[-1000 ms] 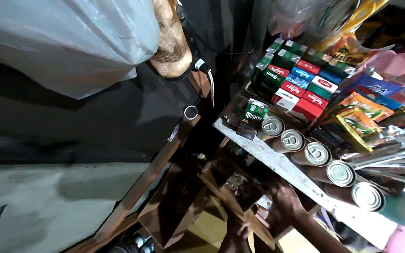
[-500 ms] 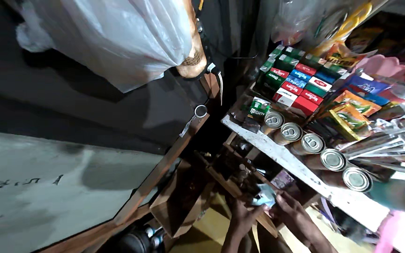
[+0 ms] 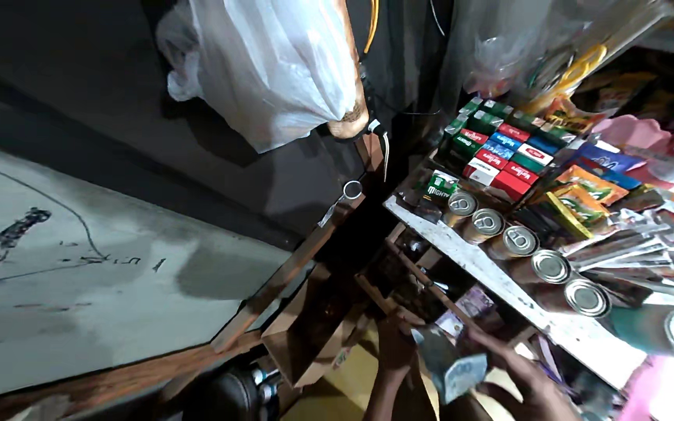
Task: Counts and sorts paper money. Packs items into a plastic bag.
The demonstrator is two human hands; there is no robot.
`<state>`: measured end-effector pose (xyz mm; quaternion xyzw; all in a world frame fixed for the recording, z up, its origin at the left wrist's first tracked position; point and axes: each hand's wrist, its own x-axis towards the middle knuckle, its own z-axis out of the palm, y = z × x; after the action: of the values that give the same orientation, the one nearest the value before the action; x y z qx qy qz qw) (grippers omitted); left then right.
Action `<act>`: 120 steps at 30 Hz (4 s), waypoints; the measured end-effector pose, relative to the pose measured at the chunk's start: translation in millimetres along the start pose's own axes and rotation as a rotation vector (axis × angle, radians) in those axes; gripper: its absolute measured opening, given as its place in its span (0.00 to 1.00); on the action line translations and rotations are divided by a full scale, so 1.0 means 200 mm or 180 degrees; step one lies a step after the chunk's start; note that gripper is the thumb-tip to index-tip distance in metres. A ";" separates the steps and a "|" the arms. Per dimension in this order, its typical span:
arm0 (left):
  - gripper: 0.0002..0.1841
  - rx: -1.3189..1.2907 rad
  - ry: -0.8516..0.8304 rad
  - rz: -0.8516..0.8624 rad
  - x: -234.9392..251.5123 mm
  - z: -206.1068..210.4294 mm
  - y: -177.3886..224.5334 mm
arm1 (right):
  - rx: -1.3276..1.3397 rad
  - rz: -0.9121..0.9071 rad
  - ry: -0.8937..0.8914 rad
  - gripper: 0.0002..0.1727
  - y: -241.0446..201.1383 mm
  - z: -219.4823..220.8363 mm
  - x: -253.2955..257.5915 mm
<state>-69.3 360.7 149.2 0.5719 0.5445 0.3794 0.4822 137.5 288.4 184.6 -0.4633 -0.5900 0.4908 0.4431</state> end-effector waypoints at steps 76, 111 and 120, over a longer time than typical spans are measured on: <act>0.32 -0.0949 -0.0078 -0.2215 -0.06 0.12 -0.01 | -0.2447 0.0307 0.0589 0.10 0.32 0.26 0.24; 0.32 -0.0912 0.0263 -0.2256 -0.24 0.08 -0.15 | 0.0683 0.1702 0.0709 0.14 0.28 -0.12 0.15; 0.28 -0.0945 -0.1066 -0.2465 -0.18 0.03 -0.13 | -0.0439 0.1567 -0.1095 0.09 0.18 -0.06 0.33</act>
<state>-73.9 321.9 126.0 0.3040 0.5726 0.1470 0.7471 141.7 359.4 154.9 -0.5314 -0.5583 0.6135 0.1719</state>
